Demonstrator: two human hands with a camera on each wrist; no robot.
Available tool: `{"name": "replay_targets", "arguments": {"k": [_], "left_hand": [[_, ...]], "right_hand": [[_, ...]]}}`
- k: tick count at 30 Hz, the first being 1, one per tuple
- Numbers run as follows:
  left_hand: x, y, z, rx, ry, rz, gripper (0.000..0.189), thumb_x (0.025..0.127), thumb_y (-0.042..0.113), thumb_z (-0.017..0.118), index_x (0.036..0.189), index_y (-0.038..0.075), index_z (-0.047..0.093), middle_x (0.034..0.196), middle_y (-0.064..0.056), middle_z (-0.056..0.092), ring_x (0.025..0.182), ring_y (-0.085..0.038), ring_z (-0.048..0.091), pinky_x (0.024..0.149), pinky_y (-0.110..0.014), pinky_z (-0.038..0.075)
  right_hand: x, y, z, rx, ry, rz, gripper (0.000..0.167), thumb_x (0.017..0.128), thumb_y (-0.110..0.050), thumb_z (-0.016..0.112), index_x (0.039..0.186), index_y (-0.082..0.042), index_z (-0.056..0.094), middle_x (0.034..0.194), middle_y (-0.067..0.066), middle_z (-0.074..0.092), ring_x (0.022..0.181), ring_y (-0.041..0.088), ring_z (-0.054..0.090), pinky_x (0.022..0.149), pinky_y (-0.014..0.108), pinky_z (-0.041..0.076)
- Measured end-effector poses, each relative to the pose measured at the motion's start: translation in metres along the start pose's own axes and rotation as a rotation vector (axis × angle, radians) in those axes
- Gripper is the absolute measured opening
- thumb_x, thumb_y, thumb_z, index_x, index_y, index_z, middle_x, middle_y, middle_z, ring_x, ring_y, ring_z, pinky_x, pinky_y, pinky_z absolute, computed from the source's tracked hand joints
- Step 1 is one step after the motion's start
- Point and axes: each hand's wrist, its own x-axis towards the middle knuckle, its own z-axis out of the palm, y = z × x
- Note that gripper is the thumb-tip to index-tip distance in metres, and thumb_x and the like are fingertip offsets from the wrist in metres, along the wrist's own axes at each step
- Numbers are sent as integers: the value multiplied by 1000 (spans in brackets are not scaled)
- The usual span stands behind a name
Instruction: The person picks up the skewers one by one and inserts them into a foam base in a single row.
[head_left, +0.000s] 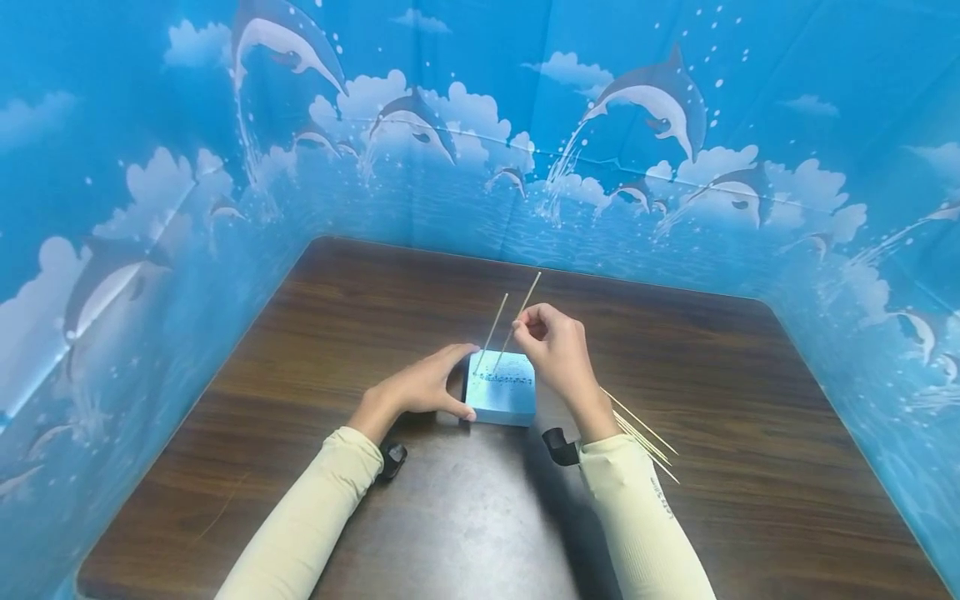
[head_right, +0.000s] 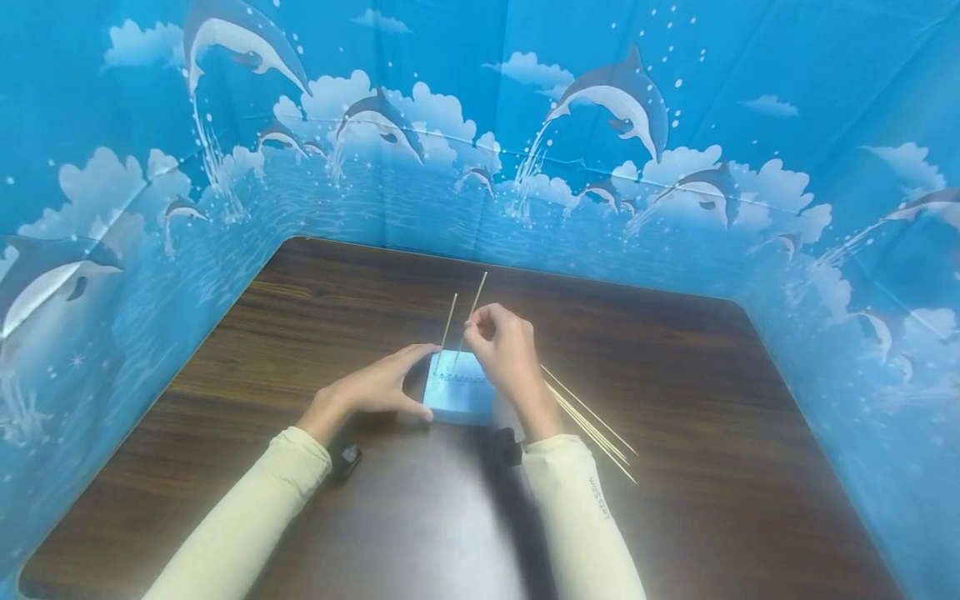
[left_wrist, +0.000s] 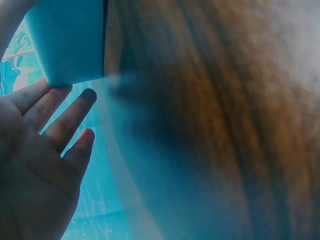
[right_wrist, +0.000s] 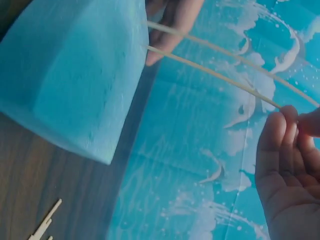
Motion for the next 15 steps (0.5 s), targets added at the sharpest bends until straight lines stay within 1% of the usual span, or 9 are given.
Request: {"name": "replay_targets", "arguments": {"k": [3, 6, 15], "left_hand": [[1, 0, 1, -6, 4, -3, 113, 70, 50, 87, 157, 10, 27, 161, -12, 29, 148, -28, 28, 120, -48, 28], [1, -1, 2, -10, 5, -3, 113, 70, 49, 87, 156, 10, 27, 161, -12, 29, 148, -28, 28, 120, -48, 28], [1, -4, 3, -3, 7, -11, 113, 69, 51, 87, 157, 12, 26, 161, -10, 28, 148, -27, 27, 120, -47, 28]], "right_hand": [[-1, -3, 7, 21, 6, -6, 4, 88, -5, 64, 86, -3, 66, 77, 5, 68, 69, 14, 61, 60, 23, 50], [-1, -5, 11, 25, -9, -4, 4, 89, -6, 63, 87, -3, 66, 77, 5, 68, 69, 14, 61, 61, 23, 51], [-1, -7, 16, 27, -8, -20, 5, 89, -5, 63, 87, -3, 67, 78, 6, 69, 68, 14, 61, 61, 24, 52]]}}
